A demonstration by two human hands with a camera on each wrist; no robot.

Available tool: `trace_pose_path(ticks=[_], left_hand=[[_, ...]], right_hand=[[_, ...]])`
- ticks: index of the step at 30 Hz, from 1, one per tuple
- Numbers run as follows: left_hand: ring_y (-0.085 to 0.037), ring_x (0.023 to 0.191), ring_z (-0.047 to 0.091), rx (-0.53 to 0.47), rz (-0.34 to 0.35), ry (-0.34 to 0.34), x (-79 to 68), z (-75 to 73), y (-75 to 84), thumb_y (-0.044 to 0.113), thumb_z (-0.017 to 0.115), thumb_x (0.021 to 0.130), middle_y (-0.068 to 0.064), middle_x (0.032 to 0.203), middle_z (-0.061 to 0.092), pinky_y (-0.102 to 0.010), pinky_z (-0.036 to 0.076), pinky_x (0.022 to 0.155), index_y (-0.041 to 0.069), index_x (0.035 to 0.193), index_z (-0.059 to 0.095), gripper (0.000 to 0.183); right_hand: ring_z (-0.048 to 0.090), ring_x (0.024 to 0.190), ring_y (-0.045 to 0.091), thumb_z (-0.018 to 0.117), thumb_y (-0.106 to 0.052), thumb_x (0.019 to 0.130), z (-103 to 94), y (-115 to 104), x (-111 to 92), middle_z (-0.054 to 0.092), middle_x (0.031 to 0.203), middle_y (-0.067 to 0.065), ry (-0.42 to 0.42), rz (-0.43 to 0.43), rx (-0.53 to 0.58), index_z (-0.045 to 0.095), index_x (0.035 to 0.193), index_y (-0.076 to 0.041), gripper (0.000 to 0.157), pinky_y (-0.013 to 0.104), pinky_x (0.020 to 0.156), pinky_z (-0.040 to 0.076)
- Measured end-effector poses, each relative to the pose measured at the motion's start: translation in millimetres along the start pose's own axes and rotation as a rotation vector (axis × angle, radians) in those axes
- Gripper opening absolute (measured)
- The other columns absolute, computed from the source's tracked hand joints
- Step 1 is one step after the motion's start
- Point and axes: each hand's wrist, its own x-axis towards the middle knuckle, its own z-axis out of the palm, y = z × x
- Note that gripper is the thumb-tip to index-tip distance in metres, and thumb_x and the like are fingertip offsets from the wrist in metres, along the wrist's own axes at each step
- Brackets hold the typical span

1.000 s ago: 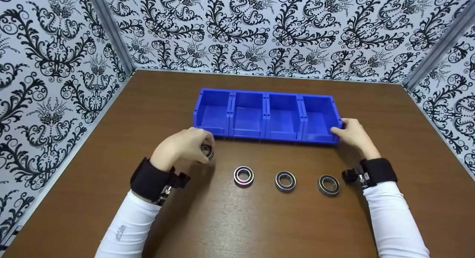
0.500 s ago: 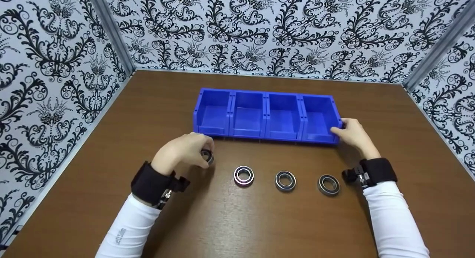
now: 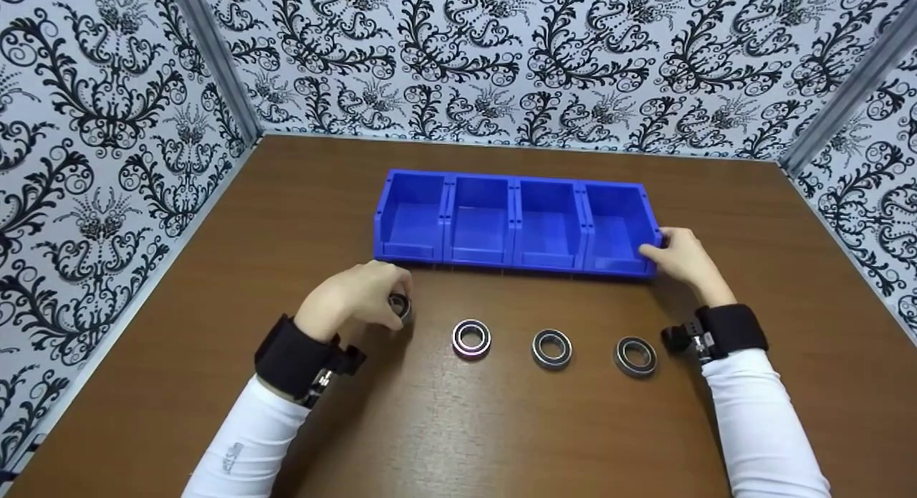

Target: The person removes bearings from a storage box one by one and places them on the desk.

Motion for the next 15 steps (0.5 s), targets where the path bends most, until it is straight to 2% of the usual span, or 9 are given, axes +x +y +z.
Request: trace_pose_path(ticks=[4, 10, 15], left_hand=[[-0.025, 0.097, 0.066, 0.009, 0.003, -0.007, 0.3, 3.3, -0.4, 0.014, 0.084, 0.073, -0.009, 0.102, 0.074, -0.041, 0.056, 0.084, 0.009, 0.105, 0.072, 0.034], [-0.023, 0.094, 0.066, 0.023, 0.005, -0.014, 0.1, 6.5, 1.8, 0.013, 0.084, 0.073, -0.008, 0.099, 0.074, -0.039, 0.056, 0.082, 0.008, 0.103, 0.071, 0.033], [-0.025, 0.097, 0.066, 0.031, 0.005, -0.026, 0.0, 10.5, 3.3, 0.014, 0.083, 0.072, -0.009, 0.101, 0.074, -0.040, 0.055, 0.083, 0.007, 0.103, 0.071, 0.034]], right_hand=[[0.054, 0.064, -0.001, 0.059, -0.013, 0.095, -0.2, 0.5, 0.5, 0.072, 0.090, 0.013, -0.015, 0.007, 0.011, 0.058, 0.127, 0.020, 0.046, 0.017, 0.057, 0.045], [0.055, 0.067, -0.001, 0.058, -0.013, 0.096, -0.2, 0.4, 0.2, 0.073, 0.097, 0.021, -0.020, 0.008, 0.016, 0.056, 0.129, 0.022, 0.047, 0.016, 0.059, 0.046], [0.055, 0.068, -0.002, 0.058, -0.012, 0.096, -0.5, 0.8, -0.4, 0.073, 0.098, 0.024, -0.017, 0.003, 0.012, 0.056, 0.128, 0.022, 0.047, 0.015, 0.060, 0.046]])
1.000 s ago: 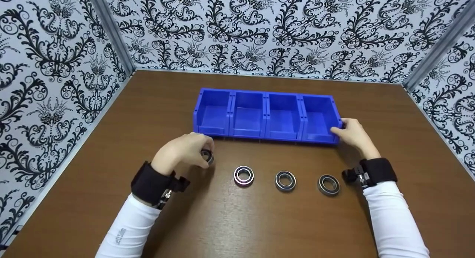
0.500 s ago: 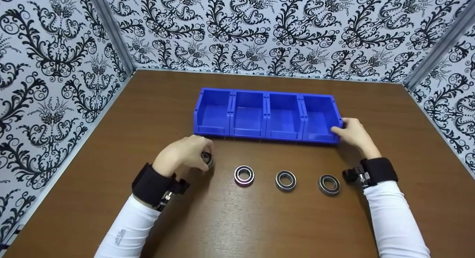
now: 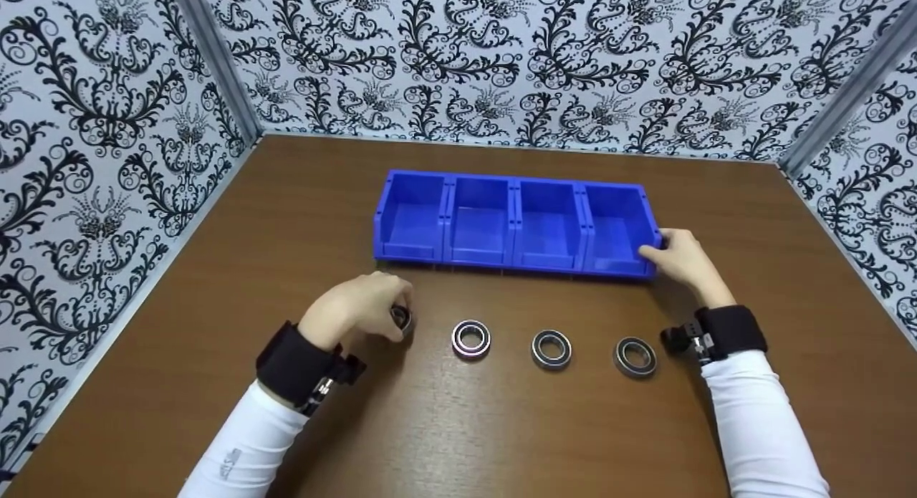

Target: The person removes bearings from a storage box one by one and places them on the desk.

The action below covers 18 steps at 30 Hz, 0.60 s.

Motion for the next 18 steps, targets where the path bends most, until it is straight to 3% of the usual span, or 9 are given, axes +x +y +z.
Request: trace_pose_path(ticks=[18], left_hand=[[-0.028, 0.099, 0.069, -0.011, 0.013, 0.016, -0.4, 14.5, -3.7, 0.009, 0.083, 0.070, -0.009, 0.103, 0.074, -0.043, 0.058, 0.083, 0.008, 0.102, 0.070, 0.034]], right_hand=[[0.056, 0.068, 0.000, 0.058, -0.012, 0.095, 1.3, 0.6, 0.2, 0.073, 0.097, 0.022, 0.008, -0.001, 0.001, 0.059, 0.127, 0.019, 0.044, 0.017, 0.060, 0.046]])
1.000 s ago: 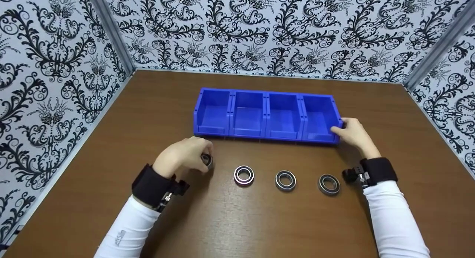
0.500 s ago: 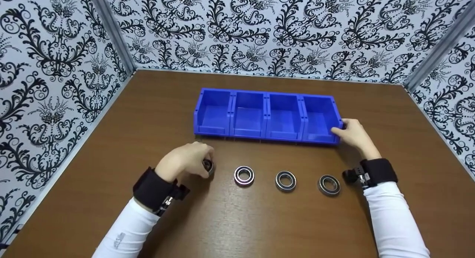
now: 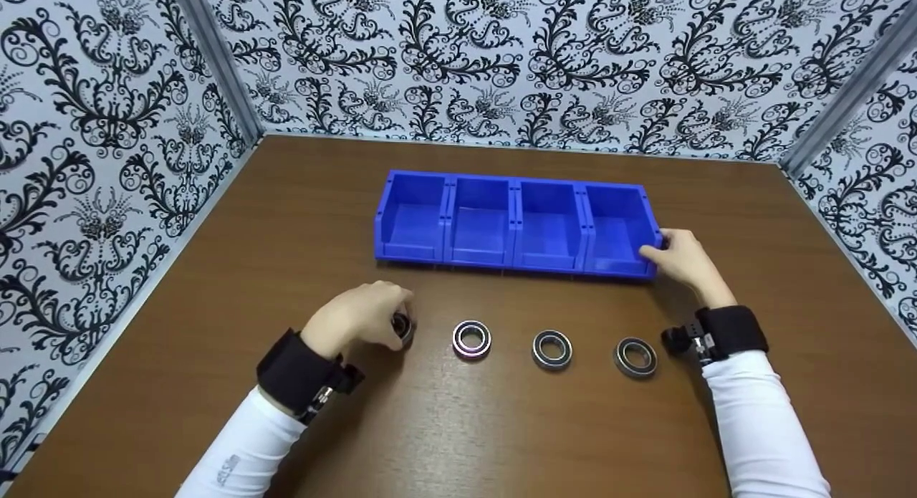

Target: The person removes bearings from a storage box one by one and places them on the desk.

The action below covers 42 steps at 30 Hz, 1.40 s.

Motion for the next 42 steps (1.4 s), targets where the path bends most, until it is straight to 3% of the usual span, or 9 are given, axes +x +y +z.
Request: trace_pose_path(ticks=[8, 18, 25, 32, 38, 42], left_hand=[[-0.029, 0.103, 0.068, 0.014, 0.027, 0.009, 0.8, 3.3, -1.6, 0.009, 0.083, 0.069, -0.009, 0.104, 0.074, -0.045, 0.057, 0.089, 0.008, 0.101, 0.071, 0.034], [-0.033, 0.108, 0.065, 0.009, -0.009, 0.025, -1.8, 7.4, 0.5, 0.009, 0.083, 0.070, -0.013, 0.109, 0.069, -0.048, 0.056, 0.090, 0.008, 0.102, 0.072, 0.035], [-0.036, 0.104, 0.067, 0.007, 0.002, 0.053, -4.4, 11.1, 0.0, 0.006, 0.084, 0.068, -0.014, 0.109, 0.068, -0.050, 0.057, 0.088, 0.008, 0.102, 0.072, 0.036], [-0.038, 0.104, 0.068, 0.001, 0.002, 0.064, -4.5, 11.9, 0.2, 0.006, 0.086, 0.067, -0.015, 0.112, 0.068, -0.050, 0.058, 0.087, 0.009, 0.100, 0.071, 0.036], [-0.039, 0.116, 0.066, 0.003, 0.020, 0.072, -3.2, 12.9, -2.2, 0.006, 0.085, 0.066, -0.012, 0.109, 0.073, -0.051, 0.057, 0.092, 0.008, 0.100, 0.071, 0.037], [-0.036, 0.106, 0.067, -0.001, 0.020, 0.078, -2.2, 15.8, -3.5, 0.008, 0.086, 0.065, -0.012, 0.107, 0.070, -0.050, 0.057, 0.089, 0.008, 0.099, 0.071, 0.037]], right_hand=[[0.057, 0.067, 0.001, 0.059, -0.013, 0.095, -0.7, 0.0, 0.0, 0.073, 0.093, 0.018, -0.004, 0.015, 0.000, 0.058, 0.127, 0.020, 0.046, 0.018, 0.059, 0.047], [0.056, 0.067, 0.000, 0.059, -0.012, 0.095, -1.3, 1.2, 0.1, 0.073, 0.089, 0.013, 0.004, 0.010, 0.001, 0.060, 0.126, 0.019, 0.045, 0.016, 0.060, 0.047], [0.054, 0.065, -0.001, 0.059, -0.013, 0.094, -0.8, -0.5, -0.2, 0.070, 0.084, 0.007, 0.005, 0.009, -0.002, 0.061, 0.124, 0.018, 0.043, 0.017, 0.058, 0.045], [0.055, 0.065, 0.000, 0.058, -0.013, 0.095, -1.2, -2.0, -0.4, 0.072, 0.091, 0.012, -0.005, 0.014, -0.002, 0.059, 0.129, 0.018, 0.046, 0.017, 0.058, 0.045], [0.055, 0.065, 0.000, 0.058, -0.012, 0.094, -1.2, -1.3, -0.6, 0.072, 0.089, 0.011, -0.001, 0.008, 0.002, 0.059, 0.128, 0.018, 0.045, 0.017, 0.058, 0.046], [0.055, 0.064, -0.001, 0.058, -0.012, 0.094, -1.3, -0.9, -0.8, 0.072, 0.087, 0.010, -0.004, 0.008, 0.006, 0.060, 0.127, 0.018, 0.045, 0.017, 0.057, 0.046]])
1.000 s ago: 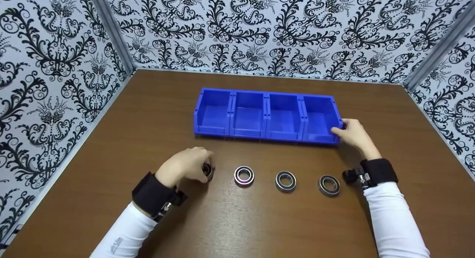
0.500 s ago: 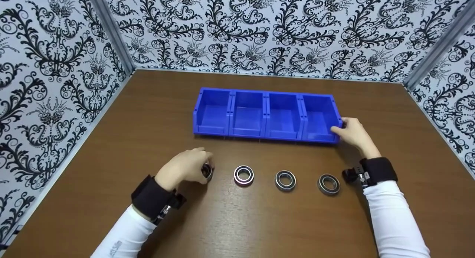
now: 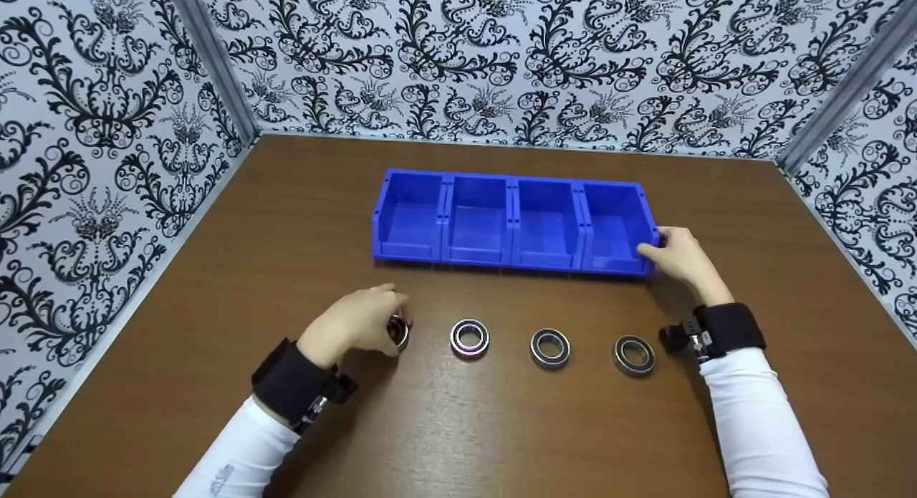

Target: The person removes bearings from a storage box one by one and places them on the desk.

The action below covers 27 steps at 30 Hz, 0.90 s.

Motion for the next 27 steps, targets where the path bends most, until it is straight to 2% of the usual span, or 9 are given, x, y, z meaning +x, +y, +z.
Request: trace_pose_path(ticks=[3, 11, 15, 20, 27], left_hand=[[-0.034, 0.100, 0.067, -0.002, 0.001, 0.005, 0.5, 1.6, -1.2, 0.009, 0.087, 0.065, -0.013, 0.107, 0.067, -0.048, 0.058, 0.086, 0.009, 0.099, 0.071, 0.037], [-0.033, 0.099, 0.066, 0.012, 0.004, 0.010, -0.4, 2.3, -2.9, 0.011, 0.087, 0.065, -0.012, 0.104, 0.066, -0.046, 0.058, 0.085, 0.009, 0.097, 0.071, 0.036], [-0.033, 0.096, 0.067, 0.013, -0.009, 0.014, -1.6, 1.6, -1.8, 0.012, 0.086, 0.065, -0.011, 0.102, 0.065, -0.047, 0.057, 0.082, 0.010, 0.096, 0.070, 0.035], [-0.035, 0.100, 0.067, 0.010, -0.019, 0.017, -2.3, 1.8, -0.7, 0.011, 0.087, 0.065, -0.012, 0.105, 0.065, -0.049, 0.057, 0.084, 0.010, 0.098, 0.070, 0.036], [-0.037, 0.100, 0.067, 0.014, -0.043, 0.011, -2.2, 1.8, -0.5, 0.012, 0.088, 0.066, -0.013, 0.106, 0.064, -0.051, 0.057, 0.085, 0.011, 0.100, 0.069, 0.039]], right_hand=[[0.055, 0.062, -0.001, 0.058, -0.011, 0.094, 0.3, 0.2, 0.5, 0.071, 0.085, 0.009, 0.001, -0.004, -0.002, 0.061, 0.125, 0.018, 0.043, 0.017, 0.056, 0.046], [0.054, 0.061, -0.001, 0.059, -0.012, 0.094, 1.6, 1.0, 1.5, 0.070, 0.082, 0.006, 0.007, -0.010, -0.001, 0.061, 0.123, 0.018, 0.042, 0.018, 0.056, 0.044], [0.054, 0.064, -0.001, 0.059, -0.012, 0.095, 2.0, 1.2, 1.2, 0.073, 0.090, 0.012, 0.005, -0.004, 0.001, 0.060, 0.127, 0.018, 0.044, 0.017, 0.058, 0.045], [0.056, 0.066, -0.001, 0.058, -0.012, 0.096, 2.5, 0.9, 1.6, 0.073, 0.098, 0.020, -0.010, 0.008, 0.018, 0.057, 0.130, 0.019, 0.047, 0.016, 0.057, 0.046], [0.055, 0.066, 0.000, 0.058, -0.012, 0.095, 0.7, 0.7, 0.8, 0.071, 0.089, 0.011, 0.004, 0.002, 0.015, 0.060, 0.125, 0.018, 0.042, 0.018, 0.058, 0.046]])
